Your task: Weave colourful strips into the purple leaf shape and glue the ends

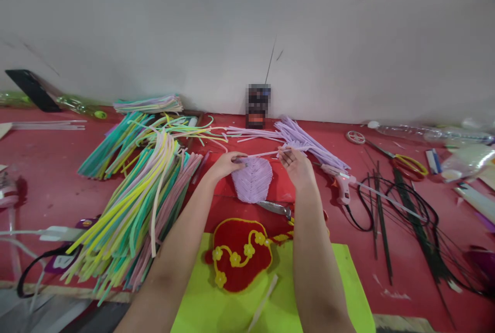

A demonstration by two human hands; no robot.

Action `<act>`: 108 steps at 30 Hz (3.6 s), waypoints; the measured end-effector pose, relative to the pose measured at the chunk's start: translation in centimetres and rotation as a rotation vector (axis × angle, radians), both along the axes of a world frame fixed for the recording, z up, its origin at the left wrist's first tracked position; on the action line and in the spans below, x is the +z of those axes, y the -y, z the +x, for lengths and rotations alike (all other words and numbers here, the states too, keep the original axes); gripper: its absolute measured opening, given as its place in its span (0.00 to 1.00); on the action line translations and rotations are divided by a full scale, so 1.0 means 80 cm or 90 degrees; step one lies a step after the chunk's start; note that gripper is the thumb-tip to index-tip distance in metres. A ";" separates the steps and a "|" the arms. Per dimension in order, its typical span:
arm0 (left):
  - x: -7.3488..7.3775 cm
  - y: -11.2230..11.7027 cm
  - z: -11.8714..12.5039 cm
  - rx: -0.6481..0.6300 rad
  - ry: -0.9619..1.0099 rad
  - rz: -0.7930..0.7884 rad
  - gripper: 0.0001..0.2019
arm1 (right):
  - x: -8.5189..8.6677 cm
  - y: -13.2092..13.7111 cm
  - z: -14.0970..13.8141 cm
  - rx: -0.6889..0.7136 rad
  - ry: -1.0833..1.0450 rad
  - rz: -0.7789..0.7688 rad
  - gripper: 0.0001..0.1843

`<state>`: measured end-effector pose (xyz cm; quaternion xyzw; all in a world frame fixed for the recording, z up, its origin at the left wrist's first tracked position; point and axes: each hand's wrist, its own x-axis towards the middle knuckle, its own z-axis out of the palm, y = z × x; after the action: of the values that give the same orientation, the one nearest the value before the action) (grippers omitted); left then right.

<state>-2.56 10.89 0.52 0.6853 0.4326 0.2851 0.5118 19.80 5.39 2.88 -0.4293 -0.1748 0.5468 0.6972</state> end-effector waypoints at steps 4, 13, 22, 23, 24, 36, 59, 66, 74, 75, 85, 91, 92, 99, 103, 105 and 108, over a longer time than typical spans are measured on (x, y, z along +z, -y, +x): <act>0.012 0.004 0.004 0.022 0.014 -0.002 0.18 | -0.003 -0.002 -0.009 0.010 0.008 0.010 0.07; 0.021 0.010 0.009 0.024 0.027 -0.002 0.18 | -0.001 -0.005 -0.024 0.036 -0.015 -0.005 0.08; 0.014 0.007 0.009 0.011 0.054 -0.006 0.18 | -0.006 -0.005 -0.022 0.030 -0.003 0.000 0.04; 0.013 0.007 0.009 0.011 0.054 -0.006 0.18 | -0.007 -0.005 -0.020 0.028 -0.003 0.003 0.04; 0.013 0.006 0.009 0.012 0.050 -0.006 0.18 | -0.008 -0.005 -0.019 0.027 -0.003 0.006 0.04; 0.015 0.007 0.008 0.026 0.029 0.005 0.17 | -0.006 -0.005 -0.022 0.039 -0.007 -0.004 0.06; 0.027 0.014 0.013 0.028 0.059 0.078 0.14 | -0.007 0.000 -0.009 0.053 0.048 -0.013 0.03; 0.023 0.012 0.012 0.057 0.022 0.114 0.11 | -0.010 -0.002 -0.008 0.044 0.079 -0.045 0.04; 0.034 0.015 0.012 0.093 0.013 0.121 0.11 | 0.002 0.007 0.014 0.008 0.374 -0.127 0.13; 0.036 0.016 0.013 0.094 0.009 0.127 0.11 | 0.012 0.010 0.013 -0.045 0.445 -0.088 0.12; 0.062 0.029 0.018 0.085 -0.001 0.169 0.10 | 0.051 0.024 -0.026 0.120 0.617 0.146 0.04; 0.073 0.035 0.017 0.087 0.018 0.172 0.10 | 0.044 0.022 -0.024 0.130 0.678 0.144 0.05; 0.074 0.035 0.018 0.087 0.016 0.176 0.10 | 0.045 0.022 -0.024 0.134 0.704 0.151 0.05; 0.072 0.035 0.019 0.083 0.014 0.201 0.10 | 0.044 0.020 -0.026 0.118 0.887 0.190 0.08; 0.073 0.036 0.019 0.094 0.006 0.204 0.09 | 0.042 0.019 -0.025 0.114 0.889 0.209 0.09; 0.073 0.036 0.019 0.101 0.006 0.207 0.09 | 0.043 0.020 -0.026 0.117 0.872 0.208 0.09; 0.071 0.036 0.019 0.117 0.003 0.213 0.09 | 0.046 0.023 -0.028 0.122 0.846 0.205 0.09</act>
<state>-1.06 8.01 6.21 0.7177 0.4386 0.4001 0.3640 17.56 3.58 6.59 -0.5472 -0.6813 0.1939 0.4460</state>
